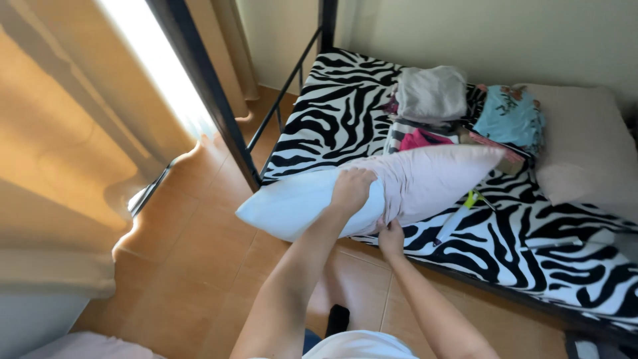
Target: The person puts a pillowcase on a pillow, then folds a cloth and places it on the bed. They repeat the process with a second pillow and a different pillowcase.
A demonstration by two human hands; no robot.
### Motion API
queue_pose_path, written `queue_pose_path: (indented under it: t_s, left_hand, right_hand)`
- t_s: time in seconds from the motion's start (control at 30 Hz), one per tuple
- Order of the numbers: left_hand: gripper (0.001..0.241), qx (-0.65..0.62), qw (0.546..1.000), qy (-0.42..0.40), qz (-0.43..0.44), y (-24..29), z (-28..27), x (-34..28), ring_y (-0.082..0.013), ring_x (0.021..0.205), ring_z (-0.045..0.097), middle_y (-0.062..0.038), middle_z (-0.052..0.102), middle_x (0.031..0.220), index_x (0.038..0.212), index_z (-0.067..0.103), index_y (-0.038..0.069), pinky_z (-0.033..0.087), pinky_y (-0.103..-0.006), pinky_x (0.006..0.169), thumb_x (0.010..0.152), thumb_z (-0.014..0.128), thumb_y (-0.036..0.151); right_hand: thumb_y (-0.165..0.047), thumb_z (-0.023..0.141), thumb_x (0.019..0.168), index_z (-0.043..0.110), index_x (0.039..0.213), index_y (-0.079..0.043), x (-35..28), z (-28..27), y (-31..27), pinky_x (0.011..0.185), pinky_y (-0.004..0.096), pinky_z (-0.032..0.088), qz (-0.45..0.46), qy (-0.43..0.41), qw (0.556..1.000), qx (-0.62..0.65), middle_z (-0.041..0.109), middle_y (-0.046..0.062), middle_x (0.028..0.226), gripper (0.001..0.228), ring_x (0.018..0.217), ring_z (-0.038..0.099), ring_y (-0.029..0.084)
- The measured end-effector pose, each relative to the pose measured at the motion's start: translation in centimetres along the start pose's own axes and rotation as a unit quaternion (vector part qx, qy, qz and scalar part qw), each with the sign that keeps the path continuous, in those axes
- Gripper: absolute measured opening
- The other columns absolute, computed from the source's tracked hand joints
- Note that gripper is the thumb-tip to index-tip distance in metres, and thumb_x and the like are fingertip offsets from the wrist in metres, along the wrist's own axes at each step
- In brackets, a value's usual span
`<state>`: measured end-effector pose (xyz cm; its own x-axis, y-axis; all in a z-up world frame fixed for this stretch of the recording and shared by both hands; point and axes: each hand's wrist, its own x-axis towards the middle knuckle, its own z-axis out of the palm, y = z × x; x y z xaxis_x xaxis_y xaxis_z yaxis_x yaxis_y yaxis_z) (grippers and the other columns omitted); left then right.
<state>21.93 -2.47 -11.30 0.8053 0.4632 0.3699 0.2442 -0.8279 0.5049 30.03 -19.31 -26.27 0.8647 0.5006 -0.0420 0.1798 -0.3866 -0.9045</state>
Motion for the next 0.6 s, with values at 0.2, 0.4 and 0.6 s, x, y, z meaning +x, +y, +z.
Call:
queue_pose_path:
  t_s: [0.2,0.4,0.6]
  left_hand:
    - [0.019,0.023,0.996,0.085,0.018,0.1,-4.4,-4.9,-0.0265,0.114,0.058,-0.007,0.064,0.116,0.109,0.071,0.01,0.045,-0.0444,0.095,0.093,0.068,0.021]
    - [0.065,0.155,0.977,0.148,0.014,1.1,-5.1,-10.6,-0.0356,0.114,0.056,-0.02,0.059,0.123,0.113,0.067,-0.006,0.041,-0.0504,0.098,0.063,0.075,0.034]
    - [0.015,0.134,0.986,0.092,0.03,-4.6,-2.2,-11.7,-0.03,0.107,0.06,-0.01,0.062,0.1,0.097,0.062,0.007,0.047,-0.049,0.103,0.084,0.065,0.014]
  right_hand:
    - [-0.018,0.049,0.11,0.057,0.124,0.001,5.1,1.8,-5.4,0.089,0.029,0.048,-0.01,-0.091,0.96,0.263,0.065,0.006,0.111,0.026,0.098,0.055,0.014]
    - [-0.024,0.046,0.11,0.056,0.128,-0.001,5.7,4.5,-7.8,0.092,0.035,0.051,0.097,-0.137,0.915,0.368,0.066,0.01,0.116,0.03,0.104,0.061,0.018]
    - [-0.035,0.048,0.101,0.059,0.127,-0.001,3.0,5.0,-16.2,0.094,0.046,0.054,0.318,-0.267,0.797,0.439,0.072,0.013,0.117,0.045,0.106,0.068,0.028]
